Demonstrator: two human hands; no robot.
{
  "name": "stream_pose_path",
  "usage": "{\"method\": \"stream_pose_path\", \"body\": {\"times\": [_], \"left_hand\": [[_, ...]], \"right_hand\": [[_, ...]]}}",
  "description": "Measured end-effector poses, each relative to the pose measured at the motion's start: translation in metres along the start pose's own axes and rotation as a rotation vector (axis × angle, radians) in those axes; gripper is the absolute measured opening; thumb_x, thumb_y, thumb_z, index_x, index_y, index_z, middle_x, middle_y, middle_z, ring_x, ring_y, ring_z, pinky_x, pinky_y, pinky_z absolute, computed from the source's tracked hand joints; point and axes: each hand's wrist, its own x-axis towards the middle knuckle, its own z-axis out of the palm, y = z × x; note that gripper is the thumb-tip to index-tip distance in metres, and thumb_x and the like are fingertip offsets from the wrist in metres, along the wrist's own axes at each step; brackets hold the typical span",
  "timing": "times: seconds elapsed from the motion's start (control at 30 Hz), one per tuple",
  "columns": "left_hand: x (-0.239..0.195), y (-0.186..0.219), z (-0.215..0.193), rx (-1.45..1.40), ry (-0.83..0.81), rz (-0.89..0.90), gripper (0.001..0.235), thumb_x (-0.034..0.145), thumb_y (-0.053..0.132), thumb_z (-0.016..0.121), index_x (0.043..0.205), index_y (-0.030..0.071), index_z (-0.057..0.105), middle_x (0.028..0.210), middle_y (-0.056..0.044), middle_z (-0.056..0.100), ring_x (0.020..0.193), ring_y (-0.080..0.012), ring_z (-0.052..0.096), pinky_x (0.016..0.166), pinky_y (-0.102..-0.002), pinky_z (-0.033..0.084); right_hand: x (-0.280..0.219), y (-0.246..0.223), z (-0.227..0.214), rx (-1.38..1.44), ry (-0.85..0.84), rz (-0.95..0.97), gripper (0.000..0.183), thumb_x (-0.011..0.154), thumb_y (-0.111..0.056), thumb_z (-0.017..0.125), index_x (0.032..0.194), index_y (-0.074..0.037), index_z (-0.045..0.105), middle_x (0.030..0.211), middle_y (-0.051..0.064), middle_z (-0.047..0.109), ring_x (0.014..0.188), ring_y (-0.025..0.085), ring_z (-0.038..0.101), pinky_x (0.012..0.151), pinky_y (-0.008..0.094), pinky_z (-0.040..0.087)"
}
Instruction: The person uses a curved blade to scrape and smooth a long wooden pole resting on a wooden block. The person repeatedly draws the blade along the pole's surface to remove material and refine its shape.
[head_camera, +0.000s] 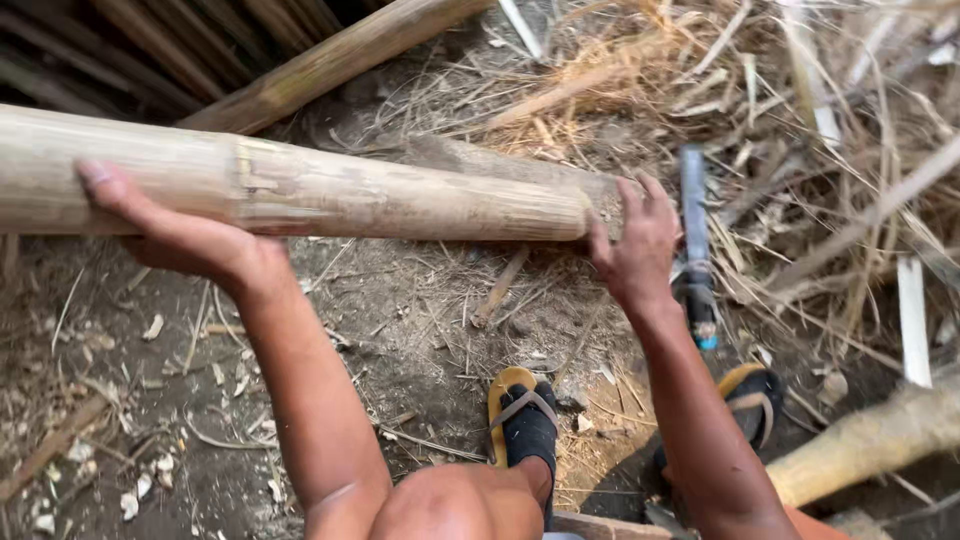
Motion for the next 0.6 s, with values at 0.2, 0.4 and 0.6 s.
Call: {"method": "stream_pose_path", "body": {"times": [0.2, 0.4, 0.6], "left_hand": [[0.009, -0.048, -0.021, 0.042, 0.195, -0.191, 0.103, 0.082, 0.063, 0.068, 0.151, -0.004, 0.032, 0.147, -0.028, 0.048, 0.133, -0.0379, 0.057, 0.110, -0.054, 0.053], [-0.022, -0.141, -0.033, 0.115, 0.378, -0.584, 0.097, 0.077, 0.062, 0.067, 0.145, 0.000, 0.038, 0.142, -0.021, 0.050, 0.124, -0.0295, 0.061, 0.099, -0.049, 0.060], [-0.030, -0.222, -0.030, 0.173, 0.588, -0.851, 0.089, 0.082, 0.056, 0.073, 0.140, 0.001, 0.035, 0.136, -0.018, 0.054, 0.117, -0.0260, 0.063, 0.097, -0.042, 0.060]], "right_hand": [[0.041, -0.054, 0.030, -0.008, -0.295, -0.192, 0.059, 0.105, -0.045, 0.054, 0.151, -0.008, 0.047, 0.151, 0.017, 0.046, 0.140, 0.031, 0.043, 0.116, 0.053, 0.031], [0.047, 0.003, 0.048, -0.150, -0.104, -0.302, 0.066, 0.106, -0.051, 0.054, 0.155, -0.007, 0.047, 0.154, 0.016, 0.045, 0.148, 0.034, 0.032, 0.118, 0.061, 0.008], [0.091, 0.033, 0.069, -0.250, -0.189, -0.337, 0.064, 0.102, -0.052, 0.057, 0.149, -0.009, 0.050, 0.148, 0.014, 0.050, 0.145, 0.033, 0.037, 0.122, 0.057, 0.007]]}}
